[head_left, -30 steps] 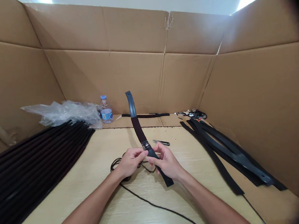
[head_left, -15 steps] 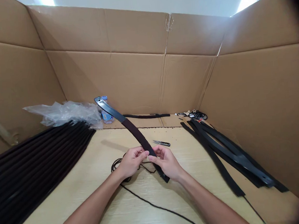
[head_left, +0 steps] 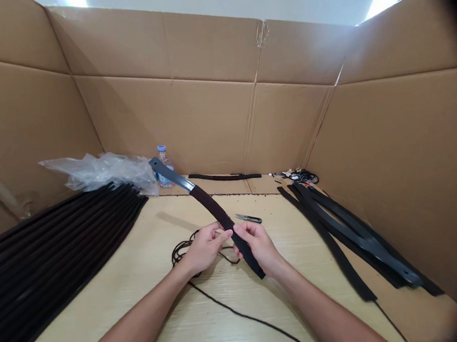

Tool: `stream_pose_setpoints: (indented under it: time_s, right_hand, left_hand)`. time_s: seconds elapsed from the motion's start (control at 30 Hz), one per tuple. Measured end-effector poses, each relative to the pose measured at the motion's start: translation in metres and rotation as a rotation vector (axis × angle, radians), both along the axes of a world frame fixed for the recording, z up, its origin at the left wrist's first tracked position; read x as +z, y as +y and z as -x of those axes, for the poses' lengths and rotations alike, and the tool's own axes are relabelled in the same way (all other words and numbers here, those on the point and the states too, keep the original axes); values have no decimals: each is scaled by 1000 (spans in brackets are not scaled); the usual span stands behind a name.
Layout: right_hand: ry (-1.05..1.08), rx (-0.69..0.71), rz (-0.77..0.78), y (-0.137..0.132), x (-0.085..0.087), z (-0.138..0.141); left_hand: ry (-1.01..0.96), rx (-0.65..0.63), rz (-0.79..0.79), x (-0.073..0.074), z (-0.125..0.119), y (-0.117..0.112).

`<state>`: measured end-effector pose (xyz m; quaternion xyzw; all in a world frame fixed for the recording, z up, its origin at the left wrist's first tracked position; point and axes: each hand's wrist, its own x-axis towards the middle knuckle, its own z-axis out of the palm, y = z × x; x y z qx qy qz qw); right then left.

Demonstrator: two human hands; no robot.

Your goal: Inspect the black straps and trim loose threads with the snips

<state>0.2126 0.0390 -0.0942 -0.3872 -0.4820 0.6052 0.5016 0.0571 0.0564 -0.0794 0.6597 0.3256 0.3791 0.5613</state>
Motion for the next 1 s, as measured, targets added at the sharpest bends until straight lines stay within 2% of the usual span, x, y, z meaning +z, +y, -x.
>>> stream_pose_setpoints:
  time_s: [0.27,0.6,0.7,0.8,0.9,1.0]
  right_hand:
    - [-89,-69,86,-1,4,1]
    - [-135,-148,157,-5,15,3]
    - [-99,-154,113,-3,11,3]
    - [-19,-70,24,0,4,1]
    - [68,21,-66,1,1,-2]
    - [76,38,-126,1,1,-4]
  left_hand:
    - [-71,68,10,0,-4,-3]
    - [-115,159,54,-13,-8,0]
    - [-150,141,93,-12,-8,1]
    - [-133,124,102,-13,-3,5]
    - [-102,166,54,-15,4,10]
    - [-70,154,-2,-15,10,14]
